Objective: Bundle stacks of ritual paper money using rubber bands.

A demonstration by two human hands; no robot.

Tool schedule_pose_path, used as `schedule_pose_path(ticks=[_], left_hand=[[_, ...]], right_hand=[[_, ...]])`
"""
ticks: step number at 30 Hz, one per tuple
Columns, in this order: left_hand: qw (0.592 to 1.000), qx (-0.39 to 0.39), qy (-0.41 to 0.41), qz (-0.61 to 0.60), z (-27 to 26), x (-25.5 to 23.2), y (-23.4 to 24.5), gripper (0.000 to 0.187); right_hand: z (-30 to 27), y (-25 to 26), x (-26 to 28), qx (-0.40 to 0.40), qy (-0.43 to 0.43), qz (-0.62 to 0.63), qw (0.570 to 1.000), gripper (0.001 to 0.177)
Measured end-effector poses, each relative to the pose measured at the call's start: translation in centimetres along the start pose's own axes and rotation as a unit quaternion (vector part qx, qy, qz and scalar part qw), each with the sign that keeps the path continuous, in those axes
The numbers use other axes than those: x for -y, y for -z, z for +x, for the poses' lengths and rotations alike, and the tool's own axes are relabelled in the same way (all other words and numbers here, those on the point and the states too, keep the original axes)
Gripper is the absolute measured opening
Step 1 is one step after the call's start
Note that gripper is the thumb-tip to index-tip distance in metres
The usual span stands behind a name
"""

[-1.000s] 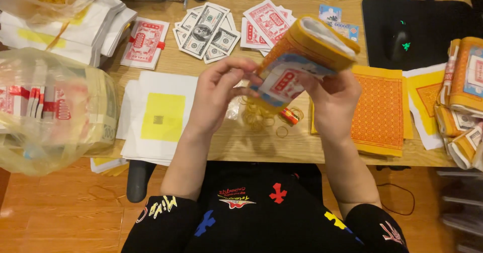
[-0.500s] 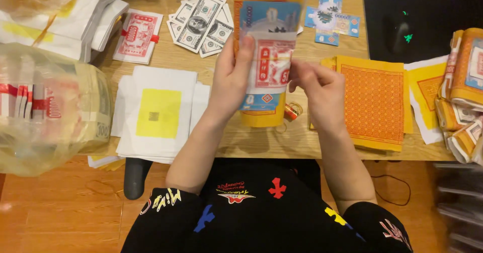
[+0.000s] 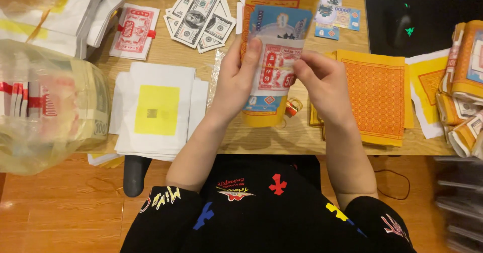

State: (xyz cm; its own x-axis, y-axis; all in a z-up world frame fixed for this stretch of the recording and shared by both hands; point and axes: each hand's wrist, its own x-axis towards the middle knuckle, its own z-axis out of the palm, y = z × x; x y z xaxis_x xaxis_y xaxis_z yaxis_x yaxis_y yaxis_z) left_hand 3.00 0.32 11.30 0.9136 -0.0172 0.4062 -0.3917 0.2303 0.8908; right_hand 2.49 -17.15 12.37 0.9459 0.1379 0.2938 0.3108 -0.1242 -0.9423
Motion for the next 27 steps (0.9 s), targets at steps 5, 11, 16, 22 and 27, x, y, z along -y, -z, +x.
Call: schedule_pose_path(ticks=[5,11,16,22,27], left_hand=[[0.999,0.0,0.03,0.011,-1.1,0.7,-1.0,0.041],[0.997,0.022,0.043,0.053,-1.9,0.3,-1.9,0.037],[0.997,0.051,0.049,0.04,-1.7,1.8,-1.1,0.035],[0.997,-0.048,0.026,-0.05,-2.3,1.9,-1.3,0.02],[0.992,-0.072,0.009,-0.101,-2.5,4.0,0.3,0.025]], right_hand=[[0.5,0.0,-1.0,-0.089,0.012,-0.004,0.996,0.011],[0.0,0.1,-1.3,-0.117,0.013,-0.024,0.993,0.02],[-0.8,1.9,-4.1,-0.044,0.036,-0.014,0.998,0.019],[-2.3,0.1,-2.7,0.106,-0.012,0.073,0.992,0.036],[-2.8,0.7,-2.8,0.174,0.022,-0.041,0.984,0.019]])
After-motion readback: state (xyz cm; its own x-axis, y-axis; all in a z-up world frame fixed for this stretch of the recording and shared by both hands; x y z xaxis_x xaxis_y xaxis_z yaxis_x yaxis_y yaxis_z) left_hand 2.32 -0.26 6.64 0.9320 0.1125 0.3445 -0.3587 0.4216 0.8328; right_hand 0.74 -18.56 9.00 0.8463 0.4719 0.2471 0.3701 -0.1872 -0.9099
